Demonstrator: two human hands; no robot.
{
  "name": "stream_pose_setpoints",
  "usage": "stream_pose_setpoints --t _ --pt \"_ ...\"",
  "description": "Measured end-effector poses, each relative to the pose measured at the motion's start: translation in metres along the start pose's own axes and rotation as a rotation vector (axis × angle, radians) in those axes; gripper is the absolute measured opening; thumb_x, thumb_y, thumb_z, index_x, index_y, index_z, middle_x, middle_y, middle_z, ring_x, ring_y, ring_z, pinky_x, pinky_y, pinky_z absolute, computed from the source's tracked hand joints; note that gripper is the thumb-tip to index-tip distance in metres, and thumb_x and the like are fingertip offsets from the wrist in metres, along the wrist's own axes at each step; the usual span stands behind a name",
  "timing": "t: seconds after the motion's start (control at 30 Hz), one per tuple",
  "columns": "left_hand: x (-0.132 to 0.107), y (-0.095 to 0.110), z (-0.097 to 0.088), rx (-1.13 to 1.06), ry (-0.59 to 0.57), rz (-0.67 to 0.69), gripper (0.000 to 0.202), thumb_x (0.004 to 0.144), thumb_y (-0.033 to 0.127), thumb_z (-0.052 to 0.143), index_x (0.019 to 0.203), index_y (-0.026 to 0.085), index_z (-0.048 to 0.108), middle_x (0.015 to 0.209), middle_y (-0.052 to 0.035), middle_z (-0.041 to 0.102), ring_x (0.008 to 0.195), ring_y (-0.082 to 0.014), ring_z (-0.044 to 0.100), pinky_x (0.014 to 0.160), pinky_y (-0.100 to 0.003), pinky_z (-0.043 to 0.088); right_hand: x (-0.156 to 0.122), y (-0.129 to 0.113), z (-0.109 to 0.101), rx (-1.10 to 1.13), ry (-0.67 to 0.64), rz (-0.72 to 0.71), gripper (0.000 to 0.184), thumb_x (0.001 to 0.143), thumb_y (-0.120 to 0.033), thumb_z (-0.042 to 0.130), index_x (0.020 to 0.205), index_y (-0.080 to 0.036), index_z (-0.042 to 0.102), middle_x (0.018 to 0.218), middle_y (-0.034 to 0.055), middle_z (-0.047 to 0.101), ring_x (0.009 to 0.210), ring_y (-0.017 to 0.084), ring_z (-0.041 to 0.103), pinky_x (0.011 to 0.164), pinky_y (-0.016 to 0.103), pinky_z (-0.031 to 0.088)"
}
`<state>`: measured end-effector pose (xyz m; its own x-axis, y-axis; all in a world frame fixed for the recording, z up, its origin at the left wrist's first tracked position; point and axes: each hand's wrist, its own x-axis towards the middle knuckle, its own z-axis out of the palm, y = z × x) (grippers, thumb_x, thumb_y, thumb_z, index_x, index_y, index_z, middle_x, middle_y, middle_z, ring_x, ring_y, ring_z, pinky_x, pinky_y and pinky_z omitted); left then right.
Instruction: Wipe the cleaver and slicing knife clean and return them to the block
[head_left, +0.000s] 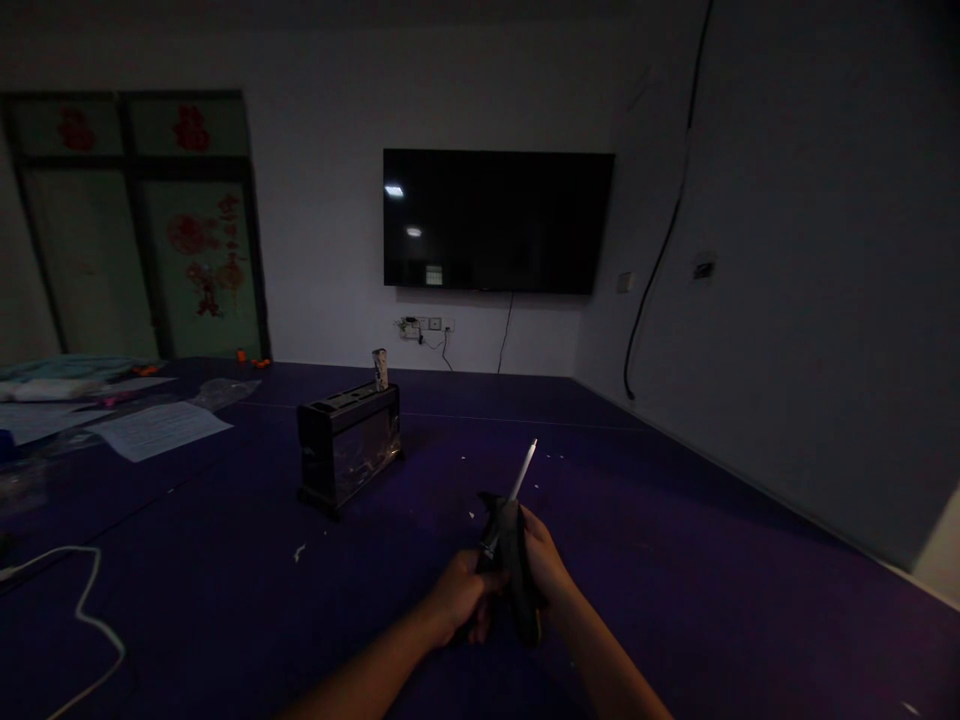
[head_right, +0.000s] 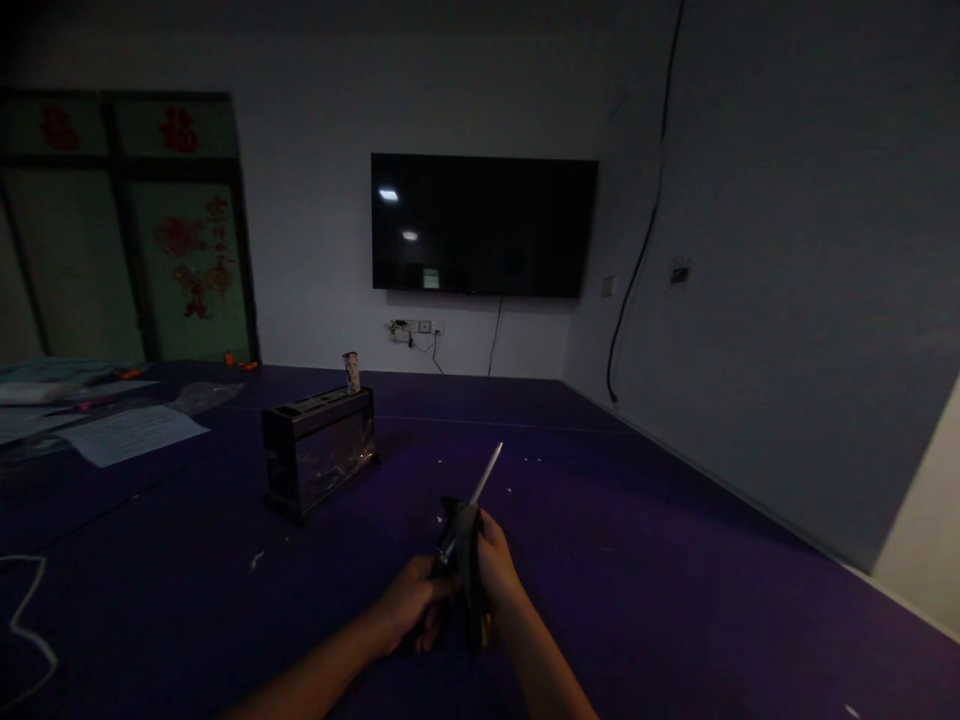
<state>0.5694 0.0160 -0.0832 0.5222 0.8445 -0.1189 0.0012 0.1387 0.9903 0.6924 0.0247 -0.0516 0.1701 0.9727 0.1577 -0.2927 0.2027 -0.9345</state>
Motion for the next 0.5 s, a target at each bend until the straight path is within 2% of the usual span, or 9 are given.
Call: stream_pose_setpoints --t 0.27,0.5 --pt "-0.001 0.001 0.000 0.029 -0.048 0.027 0.042 0.061 0.056 0.062 0.066 0.016 0.048 0.034 0.0083 0.038 0.025 -0.0099 0.039 0.028 -0.018 0.023 0.003 -0.001 -0.008 0.007 0.048 -0.025 0.033 0.055 -0.038 0.071 0.078 -0.016 0.063 0.054 -0.0017 0.060 0.045 0.013 0.053 0.043 0.022 0.041" --pt "0.002 -0.003 0.000 0.148 -0.087 0.006 0.037 0.066 0.051 0.058 0.070 0.016 0.048 0.034 0.0075 0.041 0.025 -0.0096 0.039 0.028 -0.018 0.027 0.012 -0.002 -0.029 0.069 0.142 -0.059 0.034 0.054 -0.033 0.072 0.083 -0.017 0.064 0.059 -0.0015 0.063 0.048 0.014 0.056 0.045 0.024 0.044"
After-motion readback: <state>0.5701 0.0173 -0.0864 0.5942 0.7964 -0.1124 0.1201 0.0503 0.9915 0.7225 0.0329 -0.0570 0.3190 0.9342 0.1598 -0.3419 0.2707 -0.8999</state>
